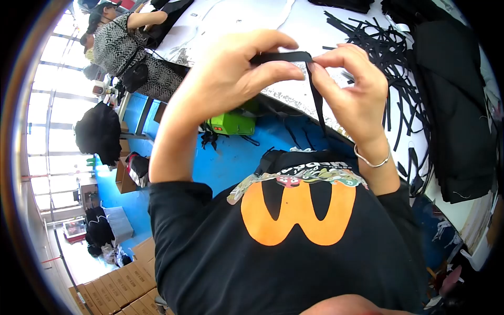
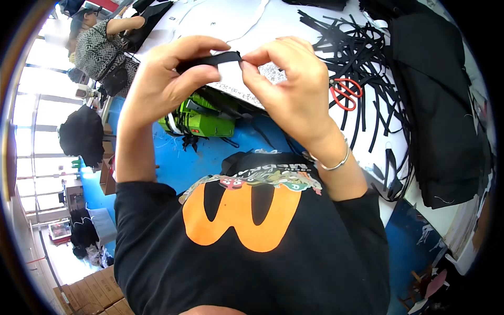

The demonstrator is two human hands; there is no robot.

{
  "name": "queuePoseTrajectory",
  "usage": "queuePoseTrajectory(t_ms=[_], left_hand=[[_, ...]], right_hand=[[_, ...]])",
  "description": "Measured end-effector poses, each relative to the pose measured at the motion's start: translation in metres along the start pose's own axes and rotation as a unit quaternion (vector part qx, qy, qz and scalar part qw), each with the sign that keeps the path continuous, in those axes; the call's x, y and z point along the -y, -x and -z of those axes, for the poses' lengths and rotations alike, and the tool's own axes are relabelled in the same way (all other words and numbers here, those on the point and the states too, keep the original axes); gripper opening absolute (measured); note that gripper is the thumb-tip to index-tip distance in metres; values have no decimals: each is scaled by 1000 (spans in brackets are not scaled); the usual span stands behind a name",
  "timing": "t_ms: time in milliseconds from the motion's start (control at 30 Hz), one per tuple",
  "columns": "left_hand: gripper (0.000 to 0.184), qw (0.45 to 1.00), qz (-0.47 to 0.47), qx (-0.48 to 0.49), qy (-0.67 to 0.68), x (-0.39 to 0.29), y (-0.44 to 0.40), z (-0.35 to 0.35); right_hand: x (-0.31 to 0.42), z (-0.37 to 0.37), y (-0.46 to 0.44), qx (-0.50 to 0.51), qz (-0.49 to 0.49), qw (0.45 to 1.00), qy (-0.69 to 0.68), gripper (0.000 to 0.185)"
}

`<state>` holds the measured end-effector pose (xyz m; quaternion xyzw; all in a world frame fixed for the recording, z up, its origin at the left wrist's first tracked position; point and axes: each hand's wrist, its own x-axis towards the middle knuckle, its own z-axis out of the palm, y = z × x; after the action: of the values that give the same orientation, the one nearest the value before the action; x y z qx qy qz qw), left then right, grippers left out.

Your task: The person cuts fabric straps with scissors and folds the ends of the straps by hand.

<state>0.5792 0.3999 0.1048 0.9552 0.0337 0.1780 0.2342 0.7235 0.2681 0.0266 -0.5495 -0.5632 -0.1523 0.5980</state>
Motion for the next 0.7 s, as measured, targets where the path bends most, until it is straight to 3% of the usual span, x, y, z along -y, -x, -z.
queuePoseTrajectory(t_ms=[33,100,133,267,500,700], left_hand=[[29,983,103,24,147,-4,4,-3],[36,921,141,26,364,9,13,-22],[37,905,149,17,397,10,15,-31],[14,837,138,-71,524,7,20,-56],[16,775,127,-189,589,0,25,-76],[14,725,91,-203,651,-9,25,-91]], right_hand=[[0,0,0,-14,30,999,23,10],[0,0,2,-17,63,998,25,10],[1,0,4,-18,74,996,38,12],[2,-1,6,-34,105,992,57,16],[8,-2,11,-42,110,991,68,23],[10,2,20,-41,115,990,70,25]])
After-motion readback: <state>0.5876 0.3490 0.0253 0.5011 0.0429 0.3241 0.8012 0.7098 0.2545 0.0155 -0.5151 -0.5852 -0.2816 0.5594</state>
